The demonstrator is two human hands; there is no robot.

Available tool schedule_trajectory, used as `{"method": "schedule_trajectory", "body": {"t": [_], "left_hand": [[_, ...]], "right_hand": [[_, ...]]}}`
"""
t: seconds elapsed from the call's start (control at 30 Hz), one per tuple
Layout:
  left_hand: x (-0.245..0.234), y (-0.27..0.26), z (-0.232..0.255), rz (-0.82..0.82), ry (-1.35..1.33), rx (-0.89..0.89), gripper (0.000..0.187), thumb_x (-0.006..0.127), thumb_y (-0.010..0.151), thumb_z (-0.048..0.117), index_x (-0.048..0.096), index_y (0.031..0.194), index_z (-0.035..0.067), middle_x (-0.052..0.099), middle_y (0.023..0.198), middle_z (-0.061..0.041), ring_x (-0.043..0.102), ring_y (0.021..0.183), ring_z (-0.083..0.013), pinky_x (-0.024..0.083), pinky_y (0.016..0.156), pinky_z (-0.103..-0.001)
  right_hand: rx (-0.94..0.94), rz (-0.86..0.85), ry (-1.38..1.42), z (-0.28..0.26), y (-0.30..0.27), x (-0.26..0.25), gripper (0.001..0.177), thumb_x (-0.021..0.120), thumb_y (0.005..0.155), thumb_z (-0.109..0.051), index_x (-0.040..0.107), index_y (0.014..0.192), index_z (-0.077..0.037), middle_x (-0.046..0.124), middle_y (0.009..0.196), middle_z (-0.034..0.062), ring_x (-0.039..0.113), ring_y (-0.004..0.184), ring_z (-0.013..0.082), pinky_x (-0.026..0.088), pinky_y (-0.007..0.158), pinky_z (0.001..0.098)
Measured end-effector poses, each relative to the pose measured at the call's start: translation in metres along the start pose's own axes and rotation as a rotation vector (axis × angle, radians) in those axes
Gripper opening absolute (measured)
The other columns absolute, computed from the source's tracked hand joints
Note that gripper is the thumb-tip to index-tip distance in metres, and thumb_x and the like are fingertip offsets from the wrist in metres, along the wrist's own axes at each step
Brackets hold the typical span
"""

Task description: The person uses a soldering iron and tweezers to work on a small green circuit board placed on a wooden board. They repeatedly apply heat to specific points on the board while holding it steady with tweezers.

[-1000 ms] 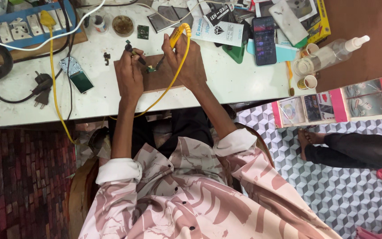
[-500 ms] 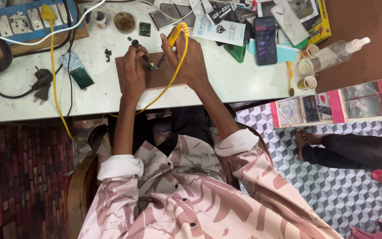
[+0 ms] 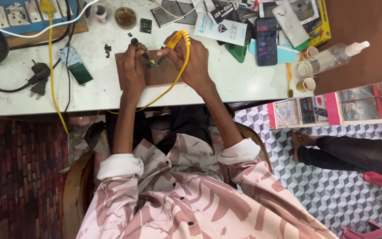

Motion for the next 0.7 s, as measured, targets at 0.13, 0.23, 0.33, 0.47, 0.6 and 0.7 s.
{"method": "schedule_trajectory", "body": {"t": [0.13, 0.23, 0.33, 0.47, 0.6, 0.7], "left_hand": [[0.0, 0.001, 0.001, 0.032, -0.029, -0.004, 0.019, 0.044, 0.112, 0.005, 0.059, 0.108, -0.006, 0.071, 0.099, -0.018, 0.071, 0.092, -0.0323, 0.054, 0.082, -0.039], [-0.003, 0.0, -0.003, 0.042, -0.001, 0.031, 0.017, 0.045, 0.111, 0.004, 0.059, 0.108, -0.005, 0.073, 0.101, -0.018, 0.071, 0.094, -0.0323, 0.053, 0.085, -0.04], [0.002, -0.003, -0.013, 0.033, -0.032, 0.002, 0.015, 0.045, 0.109, 0.0, 0.059, 0.107, -0.004, 0.073, 0.1, -0.017, 0.072, 0.094, -0.031, 0.053, 0.087, -0.04], [0.006, -0.004, -0.029, 0.067, -0.08, -0.016, 0.02, 0.043, 0.102, -0.008, 0.06, 0.113, -0.006, 0.073, 0.102, -0.019, 0.072, 0.1, -0.0318, 0.055, 0.089, -0.039], [0.01, -0.008, -0.039, 0.092, -0.039, -0.003, 0.031, 0.041, 0.096, -0.013, 0.058, 0.121, -0.009, 0.073, 0.104, -0.02, 0.074, 0.107, -0.032, 0.056, 0.09, -0.036], [0.013, -0.008, -0.037, 0.088, -0.115, 0.03, 0.024, 0.042, 0.101, -0.015, 0.059, 0.115, -0.007, 0.073, 0.102, -0.019, 0.076, 0.102, -0.0278, 0.06, 0.097, -0.035]], "right_hand": [[0.193, -0.01, -0.025, -0.003, 0.0, 0.0, 0.039, 0.081, 0.09, -0.042, 0.077, 0.087, -0.003, 0.069, 0.07, 0.0096, 0.062, 0.054, 0.0249, 0.048, 0.053, 0.0385], [0.116, 0.071, 0.12, -0.008, 0.001, -0.001, 0.036, 0.076, 0.094, -0.038, 0.075, 0.092, -0.002, 0.071, 0.079, 0.0101, 0.065, 0.06, 0.0223, 0.05, 0.057, 0.0366], [0.263, 0.028, -0.034, 0.004, 0.003, 0.003, 0.038, 0.082, 0.09, -0.04, 0.075, 0.088, -0.003, 0.07, 0.073, 0.0111, 0.067, 0.058, 0.0235, 0.05, 0.057, 0.0366], [0.159, 0.135, 0.11, 0.008, -0.004, 0.0, 0.029, 0.075, 0.099, -0.034, 0.07, 0.102, -0.006, 0.075, 0.09, 0.0084, 0.075, 0.076, 0.0195, 0.058, 0.065, 0.0321], [0.18, 0.087, 0.215, 0.014, -0.019, -0.002, 0.025, 0.071, 0.105, -0.027, 0.065, 0.115, -0.005, 0.076, 0.093, 0.0072, 0.076, 0.082, 0.016, 0.058, 0.071, 0.0304], [0.211, 0.051, 0.2, 0.015, -0.029, -0.006, 0.022, 0.07, 0.109, -0.023, 0.063, 0.113, -0.003, 0.073, 0.088, 0.0068, 0.067, 0.075, 0.0133, 0.051, 0.067, 0.0287]]}}
Point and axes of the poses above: each hand's wrist, its own y-axis towards the middle knuckle, its own x-axis out of the palm, z = x × y, the point moved 4 cm from there along y, towards the middle knuckle
